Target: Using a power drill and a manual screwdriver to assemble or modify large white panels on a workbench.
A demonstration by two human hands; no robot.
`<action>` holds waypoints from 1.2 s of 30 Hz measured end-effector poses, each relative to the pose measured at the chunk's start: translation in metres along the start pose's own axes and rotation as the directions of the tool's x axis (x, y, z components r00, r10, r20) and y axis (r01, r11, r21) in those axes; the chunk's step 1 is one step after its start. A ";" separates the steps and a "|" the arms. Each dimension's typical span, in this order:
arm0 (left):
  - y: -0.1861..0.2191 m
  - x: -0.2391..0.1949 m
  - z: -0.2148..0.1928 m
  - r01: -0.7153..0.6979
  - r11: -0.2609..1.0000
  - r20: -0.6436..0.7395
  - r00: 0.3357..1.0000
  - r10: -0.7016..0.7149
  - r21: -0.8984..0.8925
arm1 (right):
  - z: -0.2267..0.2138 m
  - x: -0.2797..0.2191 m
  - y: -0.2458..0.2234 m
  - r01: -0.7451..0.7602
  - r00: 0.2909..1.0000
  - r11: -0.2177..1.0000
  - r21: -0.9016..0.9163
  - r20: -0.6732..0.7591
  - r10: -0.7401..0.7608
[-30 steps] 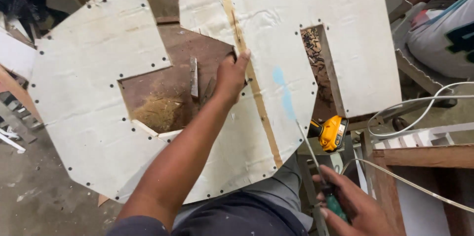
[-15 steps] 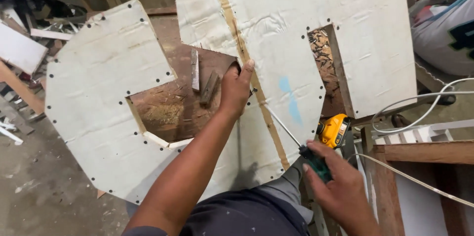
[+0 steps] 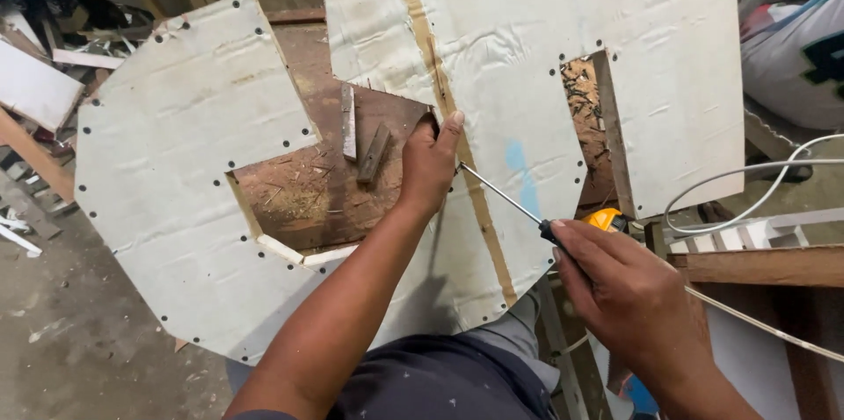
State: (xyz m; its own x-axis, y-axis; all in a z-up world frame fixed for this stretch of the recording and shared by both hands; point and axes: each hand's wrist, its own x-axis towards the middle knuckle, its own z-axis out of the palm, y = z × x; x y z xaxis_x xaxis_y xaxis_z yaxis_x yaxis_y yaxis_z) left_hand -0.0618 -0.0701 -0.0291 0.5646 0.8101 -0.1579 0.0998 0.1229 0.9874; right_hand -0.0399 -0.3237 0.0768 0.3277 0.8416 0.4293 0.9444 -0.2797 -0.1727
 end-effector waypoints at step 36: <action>0.000 -0.004 -0.026 -0.016 0.999 0.010 1.000 0.016 0.030 | 0.127 -0.152 0.055 -0.890 0.297 0.226 0.396 0.128 0.946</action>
State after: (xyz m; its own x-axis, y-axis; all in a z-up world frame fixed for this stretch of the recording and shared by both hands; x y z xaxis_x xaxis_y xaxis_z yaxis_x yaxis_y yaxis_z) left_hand -0.0849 -0.0585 -0.0280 0.5739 0.8065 -0.1422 0.1149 0.0926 0.9890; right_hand -0.0410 -0.4081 -0.1103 0.9879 0.0442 -0.1489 -0.0883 -0.6289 -0.7724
